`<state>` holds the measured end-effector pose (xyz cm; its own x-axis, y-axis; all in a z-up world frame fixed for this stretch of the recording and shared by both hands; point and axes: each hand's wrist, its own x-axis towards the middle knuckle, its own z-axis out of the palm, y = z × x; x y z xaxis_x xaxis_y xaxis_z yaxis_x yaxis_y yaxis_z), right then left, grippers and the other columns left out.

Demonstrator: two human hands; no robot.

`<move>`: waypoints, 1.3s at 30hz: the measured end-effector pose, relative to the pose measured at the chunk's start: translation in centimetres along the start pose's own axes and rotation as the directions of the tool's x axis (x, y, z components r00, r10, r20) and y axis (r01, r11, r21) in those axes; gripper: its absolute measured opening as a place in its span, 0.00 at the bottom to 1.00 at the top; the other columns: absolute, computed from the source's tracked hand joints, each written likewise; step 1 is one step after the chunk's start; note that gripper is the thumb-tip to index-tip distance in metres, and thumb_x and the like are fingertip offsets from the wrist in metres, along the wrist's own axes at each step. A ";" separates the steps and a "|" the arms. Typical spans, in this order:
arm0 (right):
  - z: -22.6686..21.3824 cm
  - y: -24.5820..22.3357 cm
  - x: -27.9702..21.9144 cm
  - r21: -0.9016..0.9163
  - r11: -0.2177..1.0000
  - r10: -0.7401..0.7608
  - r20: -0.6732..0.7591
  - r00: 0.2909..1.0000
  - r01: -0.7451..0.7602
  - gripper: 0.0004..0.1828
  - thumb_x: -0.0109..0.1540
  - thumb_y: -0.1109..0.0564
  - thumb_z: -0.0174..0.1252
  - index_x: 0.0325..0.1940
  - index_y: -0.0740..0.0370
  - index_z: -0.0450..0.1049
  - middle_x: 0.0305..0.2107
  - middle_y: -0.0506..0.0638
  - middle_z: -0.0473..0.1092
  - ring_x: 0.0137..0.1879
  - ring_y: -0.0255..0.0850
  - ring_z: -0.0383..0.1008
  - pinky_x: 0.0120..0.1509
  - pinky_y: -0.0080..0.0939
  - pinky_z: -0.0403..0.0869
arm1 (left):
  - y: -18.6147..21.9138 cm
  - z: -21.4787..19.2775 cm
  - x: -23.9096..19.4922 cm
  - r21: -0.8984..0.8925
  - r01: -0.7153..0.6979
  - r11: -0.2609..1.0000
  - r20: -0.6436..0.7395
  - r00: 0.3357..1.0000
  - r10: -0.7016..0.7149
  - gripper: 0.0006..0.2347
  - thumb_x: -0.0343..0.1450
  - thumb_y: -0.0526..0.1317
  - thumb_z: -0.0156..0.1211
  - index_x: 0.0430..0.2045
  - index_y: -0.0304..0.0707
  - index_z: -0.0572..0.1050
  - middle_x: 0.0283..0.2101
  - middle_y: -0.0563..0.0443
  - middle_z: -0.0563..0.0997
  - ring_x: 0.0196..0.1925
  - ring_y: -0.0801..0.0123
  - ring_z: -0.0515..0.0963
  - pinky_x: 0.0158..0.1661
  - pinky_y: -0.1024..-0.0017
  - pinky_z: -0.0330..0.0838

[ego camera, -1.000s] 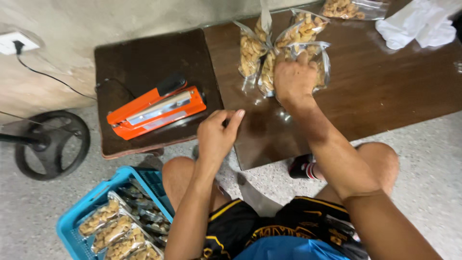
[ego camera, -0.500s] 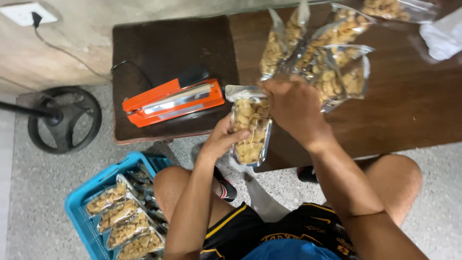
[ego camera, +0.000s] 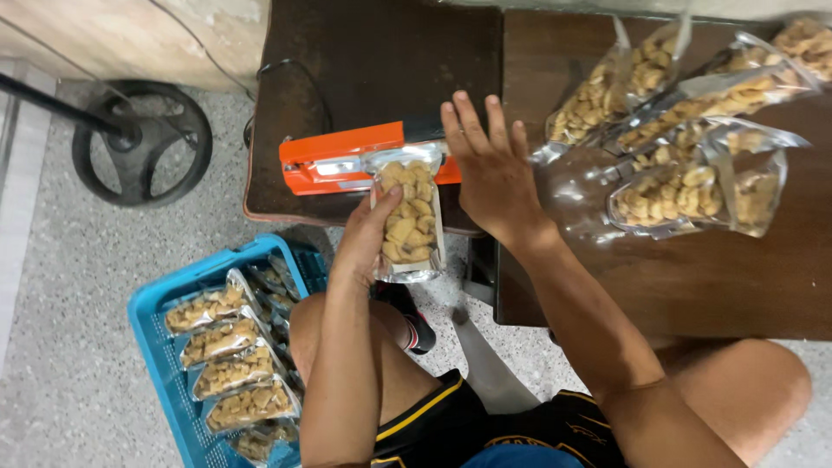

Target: The person seals plastic pouches containing food snacks using an orange impulse sealer, then places the sealed pouches into a blue plastic crate.

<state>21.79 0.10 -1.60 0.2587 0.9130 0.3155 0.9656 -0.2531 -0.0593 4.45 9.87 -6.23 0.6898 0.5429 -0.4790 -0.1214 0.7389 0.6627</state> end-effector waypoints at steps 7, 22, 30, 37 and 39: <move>0.8 0.6 -0.8 -0.008 0.999 0.047 0.101 0.994 -0.046 0.41 0.59 0.67 0.51 0.79 0.58 0.56 0.75 0.52 0.54 0.80 0.60 0.48 0.74 0.75 0.57 | 0.9 -0.8 0.3 0.061 -0.010 0.998 -0.006 1.000 0.010 0.22 0.72 0.41 0.60 0.60 0.28 0.69 0.51 0.40 0.82 0.47 0.64 0.85 0.45 0.67 0.83; 2.9 0.7 -1.6 0.006 0.997 0.075 0.156 0.985 -0.077 0.44 0.59 0.68 0.54 0.80 0.56 0.52 0.77 0.52 0.49 0.78 0.59 0.53 0.73 0.76 0.57 | 0.3 -1.1 0.5 0.042 0.017 0.999 -0.011 1.000 -0.016 0.21 0.72 0.41 0.59 0.60 0.29 0.69 0.51 0.40 0.83 0.46 0.63 0.86 0.43 0.66 0.84; 3.0 0.5 -1.7 -0.030 0.998 0.066 0.125 0.990 -0.063 0.44 0.59 0.67 0.55 0.80 0.57 0.52 0.76 0.55 0.49 0.77 0.60 0.57 0.72 0.75 0.60 | 0.3 -0.9 0.3 -0.004 0.030 1.000 -0.011 0.999 -0.030 0.21 0.72 0.40 0.60 0.58 0.31 0.70 0.50 0.40 0.83 0.45 0.63 0.86 0.43 0.65 0.83; 3.3 0.5 -1.6 -0.020 0.997 0.079 0.160 0.984 -0.077 0.45 0.60 0.67 0.54 0.80 0.56 0.48 0.77 0.54 0.47 0.77 0.61 0.56 0.73 0.75 0.58 | 0.2 -1.1 0.5 -0.023 0.019 1.000 0.011 1.000 -0.018 0.21 0.72 0.40 0.60 0.59 0.31 0.69 0.50 0.41 0.82 0.47 0.63 0.85 0.45 0.65 0.83; 3.3 0.5 -1.4 -0.014 0.995 0.097 0.215 0.972 -0.096 0.46 0.59 0.67 0.53 0.80 0.56 0.46 0.77 0.53 0.45 0.77 0.61 0.53 0.73 0.74 0.56 | 0.2 -1.1 0.5 0.000 0.017 1.000 -0.003 1.000 -0.017 0.21 0.72 0.41 0.60 0.59 0.30 0.69 0.51 0.40 0.82 0.47 0.63 0.85 0.45 0.66 0.82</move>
<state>21.98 -0.26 -5.24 0.3502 0.9316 0.0974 0.9359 -0.3438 -0.0764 3.94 10.72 -6.99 0.6893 0.5320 -0.4918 -0.1098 0.7477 0.6549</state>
